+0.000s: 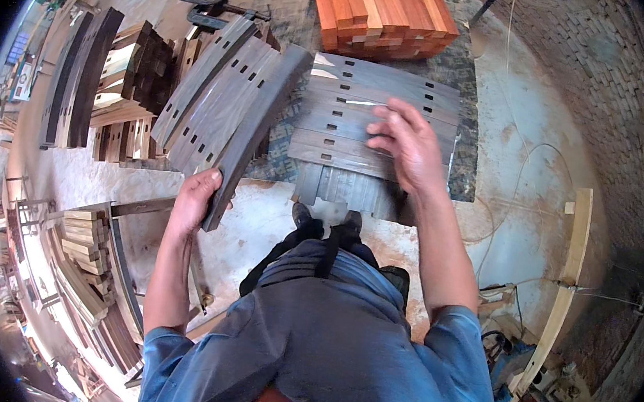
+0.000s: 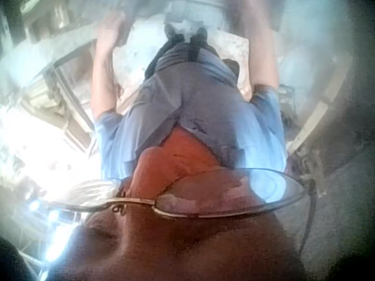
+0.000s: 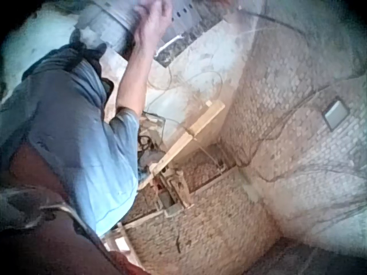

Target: The person picks up individual curved wooden slats with rectangular cutouts from a pile on a workbench. They inspect each piece and place it into a growing stack, aligning the edges. The person continues this process, handling the wood pieces one by one to build a neat pile.

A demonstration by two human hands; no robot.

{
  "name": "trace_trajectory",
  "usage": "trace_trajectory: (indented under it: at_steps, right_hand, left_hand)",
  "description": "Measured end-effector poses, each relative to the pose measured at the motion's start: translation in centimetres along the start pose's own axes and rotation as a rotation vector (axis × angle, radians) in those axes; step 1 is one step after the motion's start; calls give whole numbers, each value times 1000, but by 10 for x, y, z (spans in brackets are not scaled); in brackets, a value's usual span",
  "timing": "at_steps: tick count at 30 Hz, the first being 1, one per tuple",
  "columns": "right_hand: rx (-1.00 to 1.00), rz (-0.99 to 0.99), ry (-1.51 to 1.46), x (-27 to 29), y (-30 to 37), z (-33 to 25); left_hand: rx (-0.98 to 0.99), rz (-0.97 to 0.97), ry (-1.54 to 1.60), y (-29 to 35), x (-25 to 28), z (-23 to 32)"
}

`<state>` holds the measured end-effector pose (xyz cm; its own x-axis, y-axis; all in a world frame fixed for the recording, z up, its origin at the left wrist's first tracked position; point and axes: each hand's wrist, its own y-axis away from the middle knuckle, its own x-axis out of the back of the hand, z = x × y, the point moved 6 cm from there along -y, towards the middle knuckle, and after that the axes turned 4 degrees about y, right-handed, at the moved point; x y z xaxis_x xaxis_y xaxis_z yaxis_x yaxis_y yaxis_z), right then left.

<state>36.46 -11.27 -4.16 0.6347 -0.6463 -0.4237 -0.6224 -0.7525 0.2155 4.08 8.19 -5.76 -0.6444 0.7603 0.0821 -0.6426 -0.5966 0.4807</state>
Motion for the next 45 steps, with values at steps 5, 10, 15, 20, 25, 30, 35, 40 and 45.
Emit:
trace_trajectory:
  at_steps: [5, 10, 15, 20, 25, 30, 35, 40, 45]
  right_hand:
    - [-1, 172, 26, 59, 27, 0]
    - [-32, 341, 109, 115, 61, 9]
    - [-11, 442, 127, 145, 89, 16]
    - [-16, 542, 180, 158, 105, 21]
    - [-15, 598, 272, 167, 115, 23]
    - [-26, 655, 409, 174, 120, 27]
    - [-9, 721, 641, 187, 121, 39]
    - [-17, 717, 723, 204, 120, 54]
    - [-97, 650, 645, 192, 107, 56]
  left_hand:
    - [157, 69, 285, -4, 13, -6]
    - [-26, 224, -73, -15, 46, 6]
    - [-428, 628, -920, -25, 63, 54]
    - [-537, 712, -1108, -52, 72, 59]
    - [-546, 712, -1120, -68, 75, 59]
    - [-574, 719, -1153, -75, 75, 58]
    - [-684, 787, -1366, -71, 64, 56]
    - [-715, 820, -1338, -67, 57, 62]
    - [-789, 486, -1107, -55, -14, 54]
